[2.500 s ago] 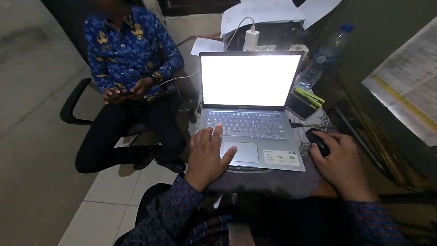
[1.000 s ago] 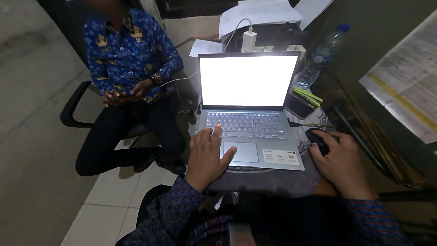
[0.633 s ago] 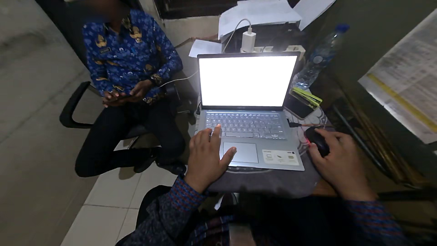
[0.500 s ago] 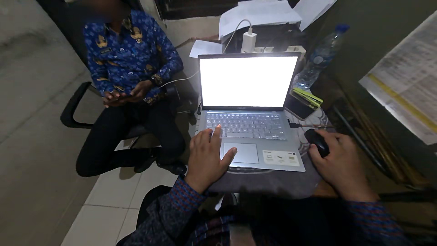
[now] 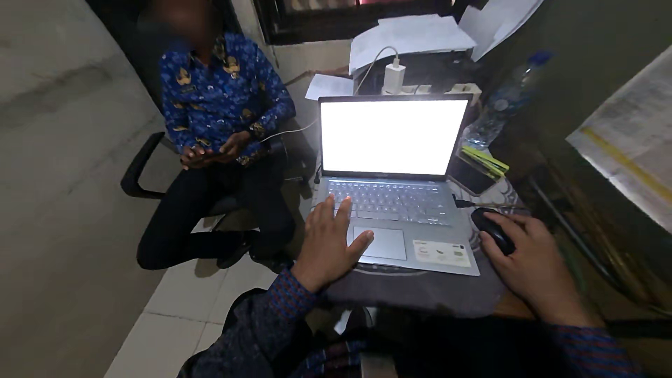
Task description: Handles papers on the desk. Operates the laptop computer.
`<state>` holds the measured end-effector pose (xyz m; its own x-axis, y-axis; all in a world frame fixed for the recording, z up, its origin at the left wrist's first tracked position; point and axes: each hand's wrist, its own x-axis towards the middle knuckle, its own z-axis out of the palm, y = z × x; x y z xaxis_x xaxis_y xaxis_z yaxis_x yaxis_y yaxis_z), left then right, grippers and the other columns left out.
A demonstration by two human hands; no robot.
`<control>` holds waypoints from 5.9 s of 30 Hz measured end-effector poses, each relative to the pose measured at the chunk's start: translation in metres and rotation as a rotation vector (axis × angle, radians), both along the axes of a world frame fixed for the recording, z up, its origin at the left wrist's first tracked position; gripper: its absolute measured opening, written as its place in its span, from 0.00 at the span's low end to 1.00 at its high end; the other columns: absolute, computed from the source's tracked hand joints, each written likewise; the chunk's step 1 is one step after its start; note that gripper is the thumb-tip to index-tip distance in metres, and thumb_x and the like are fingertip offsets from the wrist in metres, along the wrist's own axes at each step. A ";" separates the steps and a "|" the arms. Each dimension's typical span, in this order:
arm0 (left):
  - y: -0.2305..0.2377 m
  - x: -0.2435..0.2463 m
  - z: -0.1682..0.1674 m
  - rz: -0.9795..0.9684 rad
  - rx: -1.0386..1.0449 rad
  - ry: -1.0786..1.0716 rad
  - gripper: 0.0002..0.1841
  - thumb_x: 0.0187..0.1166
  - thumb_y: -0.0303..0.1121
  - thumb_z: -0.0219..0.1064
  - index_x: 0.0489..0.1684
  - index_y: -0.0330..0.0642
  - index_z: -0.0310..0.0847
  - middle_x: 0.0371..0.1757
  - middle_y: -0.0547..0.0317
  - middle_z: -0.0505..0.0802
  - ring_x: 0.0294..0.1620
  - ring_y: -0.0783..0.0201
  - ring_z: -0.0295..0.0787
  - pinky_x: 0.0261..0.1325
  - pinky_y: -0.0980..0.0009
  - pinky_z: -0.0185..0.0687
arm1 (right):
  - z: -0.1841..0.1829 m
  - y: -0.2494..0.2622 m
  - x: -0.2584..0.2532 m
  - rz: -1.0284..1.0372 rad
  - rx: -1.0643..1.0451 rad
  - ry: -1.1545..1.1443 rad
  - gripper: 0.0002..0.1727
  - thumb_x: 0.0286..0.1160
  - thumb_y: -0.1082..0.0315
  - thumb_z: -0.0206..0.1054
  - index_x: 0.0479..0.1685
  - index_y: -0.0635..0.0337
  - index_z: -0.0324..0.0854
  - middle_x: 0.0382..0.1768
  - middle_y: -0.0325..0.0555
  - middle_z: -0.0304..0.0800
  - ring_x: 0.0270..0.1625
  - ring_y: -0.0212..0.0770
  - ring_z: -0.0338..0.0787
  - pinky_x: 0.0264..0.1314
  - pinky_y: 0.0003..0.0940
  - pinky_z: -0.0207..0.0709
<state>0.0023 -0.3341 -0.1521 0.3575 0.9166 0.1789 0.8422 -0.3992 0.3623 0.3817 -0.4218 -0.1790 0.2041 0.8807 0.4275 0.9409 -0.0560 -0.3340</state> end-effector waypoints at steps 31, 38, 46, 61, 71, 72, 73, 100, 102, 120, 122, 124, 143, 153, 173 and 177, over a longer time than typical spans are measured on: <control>0.028 0.012 0.005 0.015 -0.042 0.062 0.51 0.71 0.84 0.36 0.92 0.64 0.60 0.90 0.49 0.69 0.89 0.40 0.61 0.82 0.33 0.59 | 0.000 0.002 -0.002 -0.009 0.015 -0.002 0.29 0.78 0.42 0.58 0.72 0.45 0.85 0.70 0.62 0.80 0.69 0.63 0.82 0.68 0.64 0.77; 0.027 0.012 0.006 0.019 -0.040 0.044 0.52 0.71 0.84 0.37 0.92 0.60 0.61 0.89 0.47 0.70 0.89 0.38 0.61 0.83 0.33 0.58 | 0.001 0.002 -0.001 -0.006 0.001 0.004 0.31 0.80 0.39 0.57 0.74 0.44 0.84 0.72 0.62 0.80 0.71 0.62 0.82 0.70 0.63 0.77; 0.028 0.012 0.002 0.018 -0.032 0.054 0.52 0.71 0.84 0.36 0.92 0.61 0.61 0.89 0.48 0.70 0.89 0.39 0.61 0.83 0.34 0.59 | -0.002 0.003 0.001 -0.002 0.008 -0.008 0.31 0.80 0.38 0.56 0.74 0.42 0.84 0.73 0.59 0.80 0.73 0.61 0.81 0.71 0.63 0.76; -0.007 0.006 0.001 0.017 0.048 0.057 0.52 0.71 0.83 0.41 0.92 0.61 0.60 0.80 0.41 0.79 0.85 0.41 0.69 0.84 0.32 0.58 | -0.001 0.003 0.000 0.001 0.016 -0.001 0.31 0.80 0.38 0.55 0.74 0.42 0.83 0.72 0.60 0.80 0.72 0.62 0.81 0.70 0.64 0.77; -0.012 0.007 -0.010 0.042 0.103 0.105 0.54 0.68 0.85 0.36 0.93 0.61 0.60 0.83 0.45 0.77 0.88 0.41 0.65 0.86 0.32 0.56 | 0.002 0.002 0.001 -0.027 0.012 -0.041 0.35 0.79 0.36 0.56 0.80 0.42 0.78 0.75 0.63 0.77 0.75 0.66 0.79 0.73 0.67 0.74; -0.013 0.007 -0.010 0.042 0.101 0.103 0.54 0.68 0.85 0.36 0.93 0.61 0.59 0.84 0.45 0.76 0.88 0.41 0.65 0.86 0.32 0.56 | 0.005 0.000 -0.002 -0.032 0.029 -0.070 0.37 0.78 0.35 0.56 0.82 0.44 0.76 0.77 0.66 0.75 0.76 0.70 0.77 0.73 0.70 0.72; -0.013 0.007 -0.011 0.042 0.100 0.100 0.54 0.68 0.85 0.36 0.93 0.61 0.60 0.84 0.45 0.76 0.88 0.41 0.65 0.86 0.32 0.55 | 0.009 -0.004 -0.007 -0.025 0.058 -0.109 0.38 0.78 0.36 0.56 0.82 0.48 0.76 0.78 0.68 0.73 0.76 0.73 0.76 0.73 0.70 0.71; -0.011 0.006 -0.014 0.039 0.142 0.073 0.54 0.69 0.84 0.38 0.92 0.57 0.62 0.84 0.43 0.76 0.86 0.41 0.67 0.84 0.33 0.59 | 0.042 0.087 -0.132 0.155 -0.306 -0.146 0.45 0.79 0.22 0.40 0.78 0.44 0.79 0.87 0.61 0.65 0.90 0.65 0.60 0.89 0.70 0.50; -0.011 0.005 -0.013 0.039 0.128 0.078 0.54 0.69 0.85 0.37 0.92 0.57 0.61 0.85 0.42 0.75 0.87 0.41 0.67 0.85 0.33 0.57 | 0.041 0.083 -0.132 0.147 -0.280 -0.143 0.45 0.79 0.23 0.42 0.77 0.45 0.80 0.85 0.61 0.68 0.90 0.66 0.61 0.89 0.71 0.50; -0.014 0.003 -0.010 -0.018 0.176 0.075 0.54 0.66 0.86 0.40 0.91 0.61 0.64 0.80 0.42 0.78 0.78 0.40 0.75 0.81 0.33 0.63 | 0.017 0.034 -0.114 0.087 -0.173 -0.054 0.43 0.79 0.26 0.46 0.77 0.49 0.79 0.79 0.59 0.74 0.82 0.60 0.74 0.82 0.60 0.68; -0.013 0.004 -0.011 -0.023 0.171 0.085 0.54 0.66 0.86 0.39 0.91 0.61 0.63 0.82 0.42 0.77 0.79 0.39 0.75 0.81 0.32 0.61 | 0.018 0.033 -0.114 0.081 -0.196 -0.053 0.44 0.79 0.26 0.45 0.78 0.48 0.79 0.81 0.59 0.73 0.84 0.59 0.71 0.84 0.60 0.66; -0.012 0.004 -0.011 -0.024 0.168 0.100 0.55 0.65 0.87 0.38 0.91 0.62 0.62 0.82 0.42 0.77 0.79 0.39 0.74 0.81 0.31 0.60 | 0.021 0.036 -0.115 0.083 -0.228 -0.059 0.44 0.79 0.25 0.43 0.80 0.48 0.77 0.82 0.60 0.71 0.85 0.61 0.70 0.85 0.62 0.63; -0.012 0.005 -0.011 -0.012 0.121 0.081 0.55 0.63 0.88 0.38 0.93 0.68 0.57 0.88 0.41 0.70 0.86 0.36 0.66 0.85 0.31 0.55 | 0.017 0.038 -0.115 0.115 -0.120 -0.017 0.40 0.82 0.32 0.49 0.79 0.52 0.77 0.78 0.63 0.75 0.79 0.63 0.76 0.78 0.62 0.73; -0.013 0.006 -0.011 -0.002 0.138 0.074 0.54 0.66 0.87 0.37 0.93 0.67 0.58 0.88 0.42 0.70 0.88 0.37 0.63 0.84 0.33 0.57 | 0.014 0.037 -0.115 0.080 -0.043 -0.023 0.40 0.79 0.32 0.51 0.81 0.51 0.76 0.80 0.63 0.72 0.80 0.62 0.75 0.78 0.60 0.74; -0.012 0.003 -0.016 -0.015 0.203 0.076 0.53 0.68 0.85 0.40 0.92 0.62 0.61 0.89 0.43 0.69 0.87 0.38 0.64 0.85 0.35 0.58 | 0.047 0.007 -0.044 -0.075 0.098 0.020 0.40 0.77 0.39 0.60 0.84 0.54 0.71 0.79 0.65 0.73 0.79 0.63 0.76 0.76 0.63 0.74; -0.012 0.003 -0.015 -0.016 0.188 0.075 0.53 0.67 0.85 0.41 0.92 0.63 0.62 0.89 0.43 0.69 0.87 0.38 0.64 0.84 0.34 0.59 | 0.023 -0.005 -0.003 -0.133 0.186 0.050 0.42 0.76 0.42 0.62 0.85 0.61 0.68 0.76 0.70 0.73 0.75 0.67 0.78 0.73 0.63 0.76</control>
